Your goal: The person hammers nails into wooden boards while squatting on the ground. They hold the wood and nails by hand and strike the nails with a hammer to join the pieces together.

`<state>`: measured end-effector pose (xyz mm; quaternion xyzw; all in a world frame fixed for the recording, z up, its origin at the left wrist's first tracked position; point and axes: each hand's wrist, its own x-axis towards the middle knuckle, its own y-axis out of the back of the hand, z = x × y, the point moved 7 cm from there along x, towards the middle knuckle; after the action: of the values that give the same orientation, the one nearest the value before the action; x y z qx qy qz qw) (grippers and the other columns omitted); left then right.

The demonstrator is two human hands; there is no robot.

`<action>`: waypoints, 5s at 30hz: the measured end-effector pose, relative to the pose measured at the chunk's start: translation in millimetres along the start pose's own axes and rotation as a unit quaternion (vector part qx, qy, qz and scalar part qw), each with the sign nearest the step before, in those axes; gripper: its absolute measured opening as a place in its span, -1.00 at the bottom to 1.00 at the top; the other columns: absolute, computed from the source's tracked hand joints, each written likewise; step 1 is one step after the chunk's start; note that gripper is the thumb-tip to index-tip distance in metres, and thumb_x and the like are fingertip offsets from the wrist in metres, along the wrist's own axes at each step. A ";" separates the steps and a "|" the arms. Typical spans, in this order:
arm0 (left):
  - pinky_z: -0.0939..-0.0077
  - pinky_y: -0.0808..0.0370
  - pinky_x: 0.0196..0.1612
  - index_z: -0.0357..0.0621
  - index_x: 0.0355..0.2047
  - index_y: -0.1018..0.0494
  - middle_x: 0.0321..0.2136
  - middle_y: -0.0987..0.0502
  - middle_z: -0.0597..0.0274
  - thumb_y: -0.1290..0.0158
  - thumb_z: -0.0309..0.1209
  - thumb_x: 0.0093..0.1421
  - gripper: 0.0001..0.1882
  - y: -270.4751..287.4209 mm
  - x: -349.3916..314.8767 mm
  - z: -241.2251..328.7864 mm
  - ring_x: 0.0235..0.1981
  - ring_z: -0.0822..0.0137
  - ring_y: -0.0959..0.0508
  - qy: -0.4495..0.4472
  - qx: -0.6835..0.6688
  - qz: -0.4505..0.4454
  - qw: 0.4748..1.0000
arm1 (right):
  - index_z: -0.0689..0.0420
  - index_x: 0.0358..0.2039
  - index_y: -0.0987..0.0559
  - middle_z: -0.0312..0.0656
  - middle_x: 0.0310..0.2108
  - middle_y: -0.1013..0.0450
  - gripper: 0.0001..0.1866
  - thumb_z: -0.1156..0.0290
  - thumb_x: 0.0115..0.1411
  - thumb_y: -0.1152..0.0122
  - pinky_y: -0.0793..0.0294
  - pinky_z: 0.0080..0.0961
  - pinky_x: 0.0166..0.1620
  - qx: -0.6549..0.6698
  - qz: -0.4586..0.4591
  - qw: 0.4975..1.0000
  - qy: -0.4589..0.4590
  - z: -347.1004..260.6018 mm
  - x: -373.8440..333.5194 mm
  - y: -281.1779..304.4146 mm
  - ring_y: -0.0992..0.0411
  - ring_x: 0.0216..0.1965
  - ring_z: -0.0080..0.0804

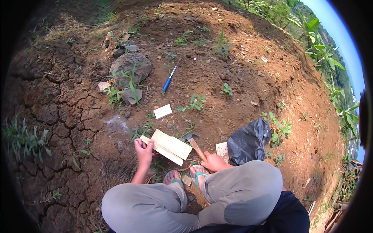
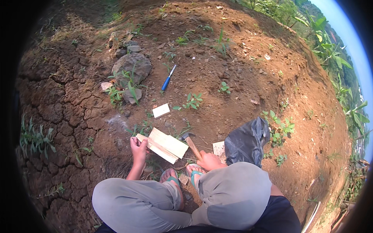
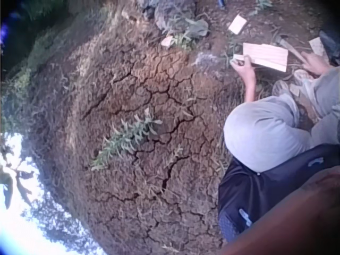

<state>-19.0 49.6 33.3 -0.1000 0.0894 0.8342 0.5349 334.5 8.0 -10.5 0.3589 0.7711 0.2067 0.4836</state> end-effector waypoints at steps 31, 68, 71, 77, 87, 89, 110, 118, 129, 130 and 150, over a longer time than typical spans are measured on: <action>0.70 -0.29 -0.68 0.04 -0.31 -0.06 -0.48 -0.14 0.49 -0.24 -0.41 0.21 -0.54 1.3 -4.9 2.4 -0.57 0.65 -0.18 0.000 -0.003 0.000 1.000 | 0.16 0.09 -0.39 0.14 -0.23 -0.61 -0.39 0.02 0.19 -0.30 -0.54 -0.02 -0.13 0.034 -0.011 0.999 0.021 2.9 12.1 3.1 -0.59 -0.19 0.15; 0.77 -0.26 -0.67 0.06 -0.30 -0.06 -0.48 -0.18 0.46 -0.18 -0.44 0.26 -0.58 5.2 -5.0 3.2 -0.62 0.66 -0.24 -0.027 -0.032 -0.015 0.999 | 0.13 0.10 -0.33 0.18 -0.20 -0.57 -0.45 0.16 0.19 -0.26 -0.51 0.05 -0.10 0.061 -0.024 0.997 0.041 6.0 15.0 -7.1 -0.56 -0.15 0.21; 0.77 -0.27 -0.68 0.06 -0.30 -0.06 -0.48 -0.19 0.45 -0.18 -0.44 0.26 -0.58 5.8 -4.7 2.8 -0.63 0.65 -0.24 -0.025 -0.031 -0.019 0.999 | 0.12 0.09 -0.33 0.18 -0.19 -0.57 -0.44 0.17 0.16 -0.27 -0.51 0.05 -0.10 0.053 -0.032 0.997 0.037 4.4 15.2 -5.9 -0.56 -0.14 0.21; 0.75 -0.26 -0.68 0.06 -0.31 -0.06 -0.48 -0.20 0.44 -0.18 -0.45 0.26 -0.59 8.0 0.5 -5.7 -0.63 0.64 -0.27 -0.029 -0.030 -0.026 0.999 | 0.11 0.11 -0.33 0.15 -0.18 -0.58 -0.42 0.19 0.14 -0.30 -0.53 0.03 -0.09 0.050 -0.032 0.998 0.022 6.4 15.6 -7.2 -0.56 -0.13 0.19; 0.74 -0.28 -0.68 0.06 -0.31 -0.06 -0.49 -0.20 0.44 -0.18 -0.45 0.26 -0.59 6.4 -2.6 -1.3 -0.62 0.63 -0.28 -0.025 -0.031 -0.021 0.999 | 0.10 0.13 -0.33 0.14 -0.19 -0.58 -0.40 0.20 0.13 -0.31 -0.54 0.04 -0.11 0.049 -0.038 0.998 0.015 9.8 17.5 -9.6 -0.58 -0.15 0.17; 0.73 -0.29 -0.68 0.06 -0.31 -0.06 -0.49 -0.20 0.43 -0.18 -0.45 0.26 -0.58 9.8 -1.5 -2.5 -0.62 0.62 -0.28 -0.023 -0.026 -0.021 0.999 | 0.10 0.14 -0.32 0.14 -0.19 -0.58 -0.39 0.19 0.13 -0.32 -0.54 0.04 -0.12 0.046 -0.039 0.998 0.016 7.2 19.2 -9.3 -0.58 -0.15 0.18; 0.73 -0.29 -0.66 0.03 -0.31 -0.09 -0.50 -0.22 0.45 -0.20 -0.41 0.25 -0.60 4.7 -1.5 1.2 -0.62 0.63 -0.30 -0.025 -0.019 -0.027 0.999 | 0.13 0.11 -0.32 0.13 -0.27 -0.59 -0.38 0.19 0.10 -0.34 -0.54 0.01 -0.16 0.034 -0.030 0.999 0.026 8.6 18.0 -7.4 -0.58 -0.21 0.16; 0.72 -0.33 -0.66 0.04 -0.31 -0.07 -0.49 -0.21 0.43 -0.20 -0.42 0.24 -0.57 11.2 -2.5 2.9 -0.62 0.62 -0.30 -0.026 -0.002 -0.016 1.000 | 0.13 0.08 -0.35 0.07 -0.36 -0.58 -0.38 0.20 0.06 -0.38 -0.54 -0.03 -0.22 0.037 -0.016 0.999 0.035 7.6 23.4 -14.1 -0.59 -0.29 0.11; 0.70 -0.33 -0.68 0.04 -0.30 -0.07 -0.50 -0.19 0.45 -0.25 -0.38 0.22 -0.54 12.6 0.2 -5.7 -0.63 0.63 -0.27 -0.042 -0.020 -0.015 0.999 | 0.19 0.04 -0.41 0.15 -0.21 -0.59 -0.45 0.08 0.19 -0.29 -0.54 0.00 -0.08 -0.009 -0.084 0.996 0.023 -6.6 21.9 3.3 -0.58 -0.12 0.13; 0.70 -0.33 -0.68 0.04 -0.30 -0.07 -0.50 -0.19 0.45 -0.26 -0.38 0.22 -0.53 9.7 0.2 -5.1 -0.63 0.63 -0.27 -0.045 -0.024 -0.016 0.999 | 0.17 0.03 -0.44 0.13 -0.20 -0.60 -0.47 0.07 0.20 -0.28 -0.54 -0.01 -0.08 -0.037 -0.096 0.994 0.034 -11.0 25.1 12.8 -0.58 -0.12 0.12; 0.68 -0.22 -0.42 -0.03 -0.23 -0.08 -0.40 -0.14 0.39 -0.30 -0.29 0.16 -0.47 -11.5 -8.0 -7.9 -0.46 0.61 -0.15 -0.075 -0.072 0.035 0.994 | 0.21 -0.12 -0.58 0.07 -0.14 -0.54 -0.77 0.51 0.25 -0.02 -0.49 -0.10 0.04 -0.074 -0.064 0.900 0.425 -329.9 213.0 106.8 -0.52 -0.04 0.06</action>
<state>-4.7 45.3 27.3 -0.0727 -0.0079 0.8620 0.5016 18.7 247.9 80.7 0.1502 0.9070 0.3646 0.1476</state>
